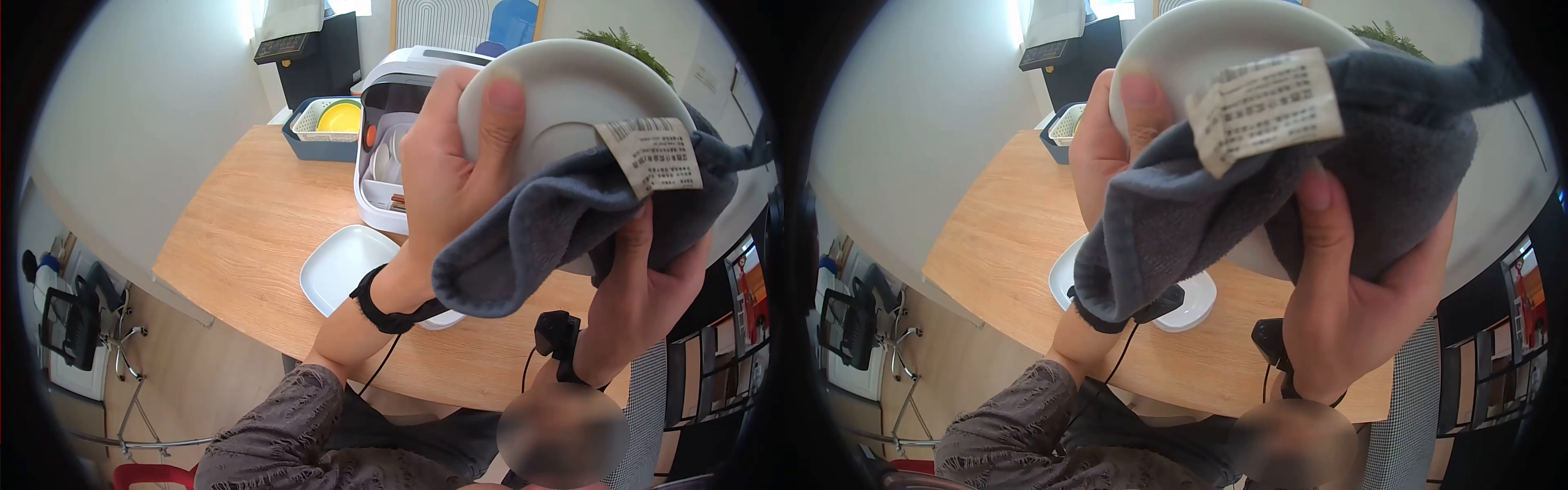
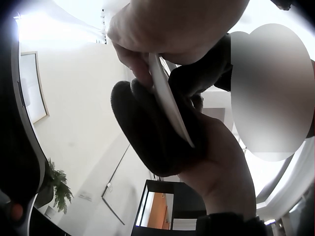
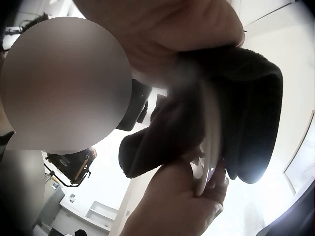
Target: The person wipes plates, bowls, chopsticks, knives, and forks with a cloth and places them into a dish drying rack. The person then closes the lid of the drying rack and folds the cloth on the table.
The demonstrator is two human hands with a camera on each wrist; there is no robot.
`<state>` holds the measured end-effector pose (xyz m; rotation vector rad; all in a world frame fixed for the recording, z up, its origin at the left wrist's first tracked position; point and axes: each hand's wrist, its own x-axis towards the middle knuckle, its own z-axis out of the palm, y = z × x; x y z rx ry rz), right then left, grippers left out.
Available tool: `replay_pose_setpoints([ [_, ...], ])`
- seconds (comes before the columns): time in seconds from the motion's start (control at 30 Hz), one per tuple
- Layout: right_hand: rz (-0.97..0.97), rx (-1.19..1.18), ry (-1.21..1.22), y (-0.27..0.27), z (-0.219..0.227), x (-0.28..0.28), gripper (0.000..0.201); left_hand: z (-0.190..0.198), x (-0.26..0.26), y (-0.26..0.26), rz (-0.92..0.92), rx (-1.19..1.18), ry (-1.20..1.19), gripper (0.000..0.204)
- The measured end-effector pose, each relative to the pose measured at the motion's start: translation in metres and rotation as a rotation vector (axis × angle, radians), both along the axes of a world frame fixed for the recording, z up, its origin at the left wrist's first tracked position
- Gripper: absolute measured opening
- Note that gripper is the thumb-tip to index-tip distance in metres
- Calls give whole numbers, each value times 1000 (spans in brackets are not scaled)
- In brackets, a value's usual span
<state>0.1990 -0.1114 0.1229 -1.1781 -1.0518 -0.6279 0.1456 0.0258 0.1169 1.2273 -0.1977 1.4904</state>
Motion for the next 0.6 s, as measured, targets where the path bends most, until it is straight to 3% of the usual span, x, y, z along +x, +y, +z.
replay_pose_setpoints([
  [0.23,50,-115,-27,-11,-1,7,39,2,-18,8,3,182,90,44],
  [0.33,-8,-146,-34,-9,-2,2,40,5,-25,4,281,312,155,35],
  [0.4,-75,-185,-187,-10,4,-1,42,9,-28,-6,214,203,141,34],
  [0.47,219,-68,-44,-4,2,-3,42,8,-27,8,-167,173,-51,35],
  [0.53,64,-62,70,0,-2,-5,39,12,-36,-10,17,-157,114,41],
  [0.6,69,32,-120,8,0,-9,39,-21,-18,17,698,478,22,49],
])
